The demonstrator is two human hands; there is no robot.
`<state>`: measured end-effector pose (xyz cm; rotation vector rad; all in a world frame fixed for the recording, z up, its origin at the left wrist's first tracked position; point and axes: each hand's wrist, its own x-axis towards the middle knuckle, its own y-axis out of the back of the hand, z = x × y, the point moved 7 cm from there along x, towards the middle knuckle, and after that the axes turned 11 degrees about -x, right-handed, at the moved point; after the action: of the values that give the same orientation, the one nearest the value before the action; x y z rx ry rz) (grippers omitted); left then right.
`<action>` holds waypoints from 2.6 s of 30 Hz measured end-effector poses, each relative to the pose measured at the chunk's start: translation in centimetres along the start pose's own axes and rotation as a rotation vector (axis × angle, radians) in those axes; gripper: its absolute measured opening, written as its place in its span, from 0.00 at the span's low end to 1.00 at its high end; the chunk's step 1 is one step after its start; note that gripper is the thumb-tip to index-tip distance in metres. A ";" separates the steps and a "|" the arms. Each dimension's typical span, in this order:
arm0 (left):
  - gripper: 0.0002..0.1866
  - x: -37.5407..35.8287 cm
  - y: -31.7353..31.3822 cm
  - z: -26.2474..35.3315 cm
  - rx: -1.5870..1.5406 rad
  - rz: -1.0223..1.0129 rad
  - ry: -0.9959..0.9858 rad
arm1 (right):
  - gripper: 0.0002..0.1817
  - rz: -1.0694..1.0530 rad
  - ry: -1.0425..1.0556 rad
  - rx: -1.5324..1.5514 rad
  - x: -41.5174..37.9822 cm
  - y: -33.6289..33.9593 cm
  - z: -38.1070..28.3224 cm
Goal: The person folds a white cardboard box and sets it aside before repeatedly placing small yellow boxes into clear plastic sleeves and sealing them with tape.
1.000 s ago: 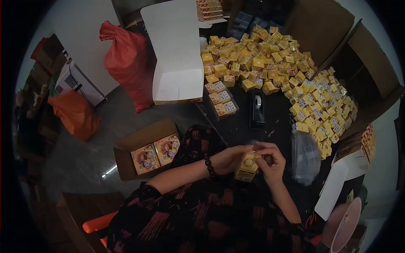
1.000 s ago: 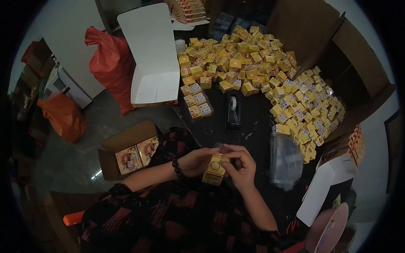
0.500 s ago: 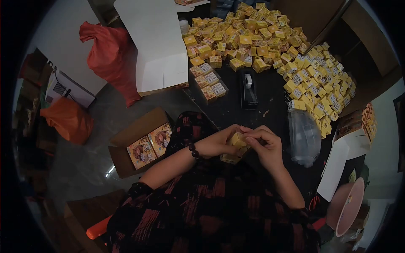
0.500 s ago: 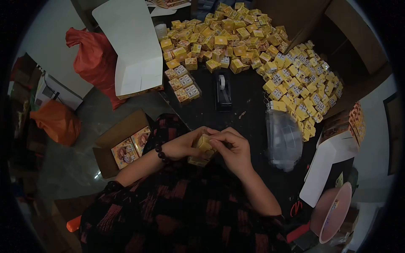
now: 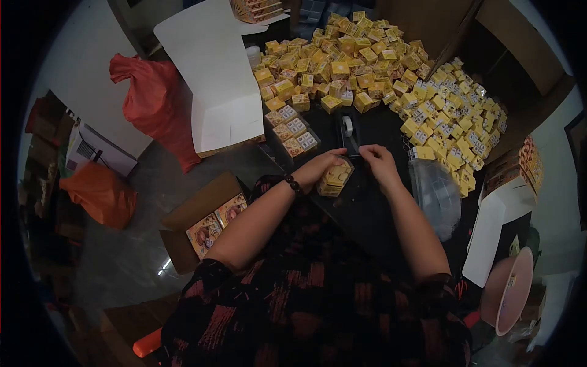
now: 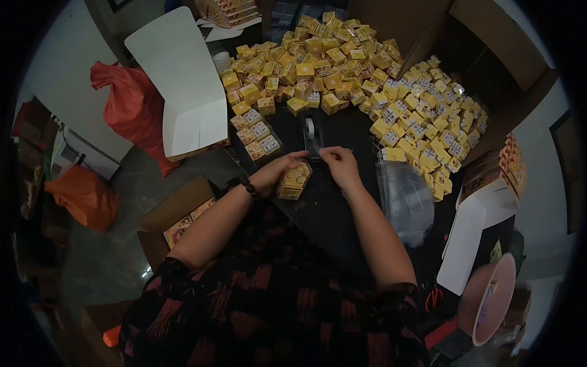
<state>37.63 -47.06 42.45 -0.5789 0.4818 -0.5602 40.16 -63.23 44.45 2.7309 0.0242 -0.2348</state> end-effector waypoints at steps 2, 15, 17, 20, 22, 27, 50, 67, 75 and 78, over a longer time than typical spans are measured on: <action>0.33 1.0 0.3 -0.4 0.051 0.008 0.040 | 0.10 -0.193 -0.110 -0.055 1.4 -0.5 1.1; 0.32 0.8 0.9 -1.0 0.120 0.048 -0.126 | 0.06 0.046 0.007 0.367 -3.1 -2.1 5.5; 0.32 0.7 1.1 -0.4 0.259 0.060 -0.280 | 0.08 -0.106 -0.125 0.592 -5.6 -2.0 2.6; 0.33 -1.9 -0.8 0.5 0.529 0.100 -0.494 | 0.09 -0.169 -0.112 0.519 -7.3 -2.5 0.7; 0.32 -2.6 -2.4 1.5 0.606 0.079 -0.512 | 0.10 -0.170 -0.131 0.473 -7.5 -3.0 0.5; 0.29 -1.5 -1.6 0.1 0.224 0.031 -0.373 | 0.17 -0.035 0.283 -0.089 -7.1 -3.4 0.7; 0.27 -1.0 0.1 -0.7 -0.464 0.105 -0.113 | 0.09 -0.109 -0.038 0.511 -7.3 -2.5 1.5; 0.27 -6.7 -1.0 5.3 0.954 0.529 -0.757 | 0.22 0.518 0.537 -0.567 -7.2 -2.7 -2.6; 0.28 -4.1 -2.0 4.6 1.616 0.578 -0.757 | 0.29 0.744 0.281 -0.634 -2.3 -0.2 0.4; 0.27 -5.6 -2.9 3.8 1.691 0.644 -0.889 | 0.34 0.775 0.132 -0.543 -2.0 2.2 1.7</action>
<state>34.56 -44.23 48.54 0.9450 -0.6881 0.0772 38.01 -65.89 44.06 2.0252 -0.7914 0.1577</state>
